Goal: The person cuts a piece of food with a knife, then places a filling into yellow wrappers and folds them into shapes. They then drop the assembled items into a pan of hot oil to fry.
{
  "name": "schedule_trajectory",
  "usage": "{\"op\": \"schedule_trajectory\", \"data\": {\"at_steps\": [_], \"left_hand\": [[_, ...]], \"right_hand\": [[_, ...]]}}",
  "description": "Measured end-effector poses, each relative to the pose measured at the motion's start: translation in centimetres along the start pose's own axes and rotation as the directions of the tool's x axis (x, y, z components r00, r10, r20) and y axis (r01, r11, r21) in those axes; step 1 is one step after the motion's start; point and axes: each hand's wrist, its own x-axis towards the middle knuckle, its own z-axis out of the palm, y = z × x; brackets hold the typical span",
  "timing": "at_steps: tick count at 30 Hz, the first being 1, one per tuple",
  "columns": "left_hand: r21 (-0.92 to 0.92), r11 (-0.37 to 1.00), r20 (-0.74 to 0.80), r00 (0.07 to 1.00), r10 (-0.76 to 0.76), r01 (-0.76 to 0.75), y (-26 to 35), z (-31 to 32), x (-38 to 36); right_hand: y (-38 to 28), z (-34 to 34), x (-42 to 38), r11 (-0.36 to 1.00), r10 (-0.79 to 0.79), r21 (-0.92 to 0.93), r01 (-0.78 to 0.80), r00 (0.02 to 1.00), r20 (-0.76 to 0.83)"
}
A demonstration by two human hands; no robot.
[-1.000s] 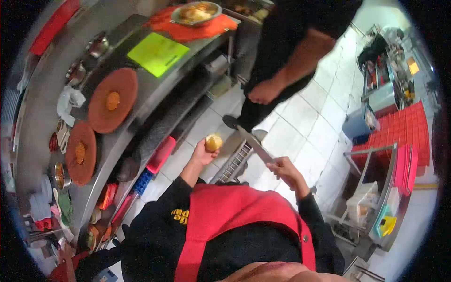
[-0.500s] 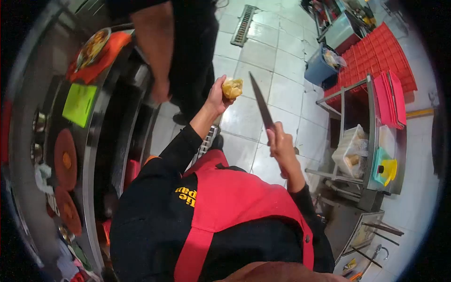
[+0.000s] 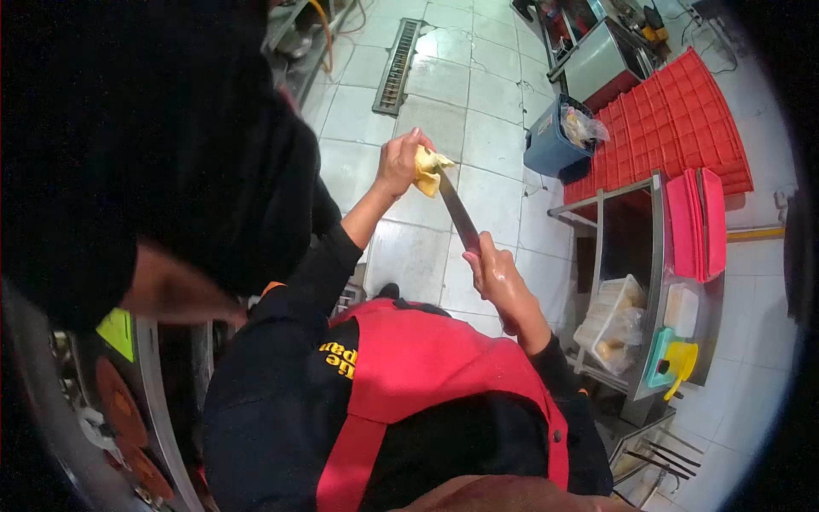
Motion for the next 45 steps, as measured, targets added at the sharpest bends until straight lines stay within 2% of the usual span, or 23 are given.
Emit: {"op": "schedule_trajectory", "data": {"at_steps": [2,4,8,9,11,12,13,15,16,18,22,25,26,27,28,31,34,35,36,38,39,40,45], "left_hand": [[0.092,0.981,0.012,0.985,0.172,-0.172,0.0,0.9,3.7],[0.04,0.982,0.014,0.983,0.185,-0.185,-0.3,1.7,6.8],[-0.072,0.981,-0.053,0.983,0.177,-0.181,-2.2,4.0,14.1],[-0.129,0.963,-0.082,0.971,0.226,-0.235,-2.4,4.7,16.0],[-0.049,0.963,-0.19,0.949,0.251,-0.265,-3.4,6.2,19.9],[-0.412,0.902,-0.253,0.967,0.026,-0.132,-3.5,7.6,22.1],[-0.569,0.813,-0.301,0.951,-0.069,-0.121,-5.8,8.5,25.2],[-0.782,0.621,-0.299,0.902,-0.31,-0.046,-3.3,10.2,29.1],[-0.772,0.631,-0.321,0.901,-0.292,-0.07,-2.8,10.3,31.1],[-0.771,0.637,-0.301,0.881,-0.366,0.002,-2.8,10.3,33.7],[-0.752,0.659,-0.391,0.811,-0.435,-0.009,-2.0,9.3,40.1],[-0.756,0.655,-0.383,0.809,-0.446,0.003,-4.0,8.4,44.5],[-0.764,0.645,-0.384,0.79,-0.479,0.02,-5.4,7.6,46.7],[-0.839,0.542,-0.357,0.805,-0.473,-0.053,-6.8,7.0,49.4],[-0.845,0.53,-0.363,0.809,-0.464,-0.075,-7.4,6.3,51.9],[-0.856,0.501,-0.372,0.823,-0.428,-0.126,-7.1,3.7,58.5],[-0.797,0.542,-0.515,0.771,-0.375,-0.268,-8.1,-0.2,65.9],[-0.769,0.578,-0.509,0.809,-0.293,-0.274,-8.2,-1.6,68.3],[-0.743,0.597,-0.543,0.795,-0.271,-0.304,-8.3,-2.3,71.0],[-0.722,0.619,-0.565,0.78,-0.269,-0.309,-7.7,-2.7,75.1],[-0.705,0.637,-0.535,0.824,-0.186,-0.313,-7.6,-2.7,77.0],[-0.688,0.653,-0.496,0.863,-0.101,-0.318,-7.6,-2.6,78.9],[-0.699,0.656,-0.508,0.843,-0.175,-0.285,-9.6,-0.8,89.5]], "right_hand": [[1.2,-1.3,3.1,1.0,0.011,0.021,-0.01,1.0,-0.012],[2.3,-2.0,6.1,0.997,0.051,0.063,-0.049,0.998,-0.021],[6.6,-3.4,13.7,0.99,0.0,0.139,0.006,0.999,-0.043],[7.8,-4.0,15.7,0.992,-0.005,0.126,0.016,0.997,-0.082],[9.7,-5.5,20.2,0.989,0.023,0.147,-0.01,0.996,-0.087],[11.1,-6.0,22.5,0.991,0.007,0.137,0.008,0.994,-0.105],[12.4,-6.6,24.9,0.992,-0.004,0.125,0.02,0.992,-0.128],[13.5,-8.9,29.4,0.989,-0.087,0.101,0.105,0.982,-0.169],[14.0,-10.0,31.9,0.986,-0.128,0.074,0.148,0.965,-0.23],[14.8,-11.6,36.1,0.973,-0.21,0.043,0.225,0.952,-0.224],[15.1,-14.2,45.4,0.92,-0.388,-0.054,0.387,0.889,-0.243],[16.0,-14.4,52.6,0.886,-0.444,0.008,0.463,0.855,-0.267],[16.3,-14.5,55.2,0.89,-0.439,0.006,0.457,0.859,-0.265],[16.6,-14.6,57.9,0.876,-0.464,0.006,0.482,0.847,-0.261],[17.1,-14.8,60.2,0.866,-0.48,0.006,0.499,0.837,-0.263],[17.2,-16.6,66.3,0.881,-0.461,0.034,0.471,0.874,-0.156],[18.4,-18.9,71.3,0.914,-0.406,-0.001,0.406,0.914,-0.014],[18.8,-19.6,73.1,0.931,-0.361,-0.042,0.364,0.931,0.054],[19.2,-20.7,74.6,0.922,-0.355,-0.122,0.367,0.929,0.106],[20.1,-22.9,77.6,0.932,-0.322,-0.123,0.34,0.936,0.142],[20.7,-23.8,79.1,0.939,-0.299,-0.122,0.32,0.94,0.168],[21.9,-24.2,80.6,0.917,-0.382,-0.073,0.392,0.916,0.122],[27.3,-24.5,90.0,0.921,-0.382,-0.078,0.382,0.924,0.009]]}}
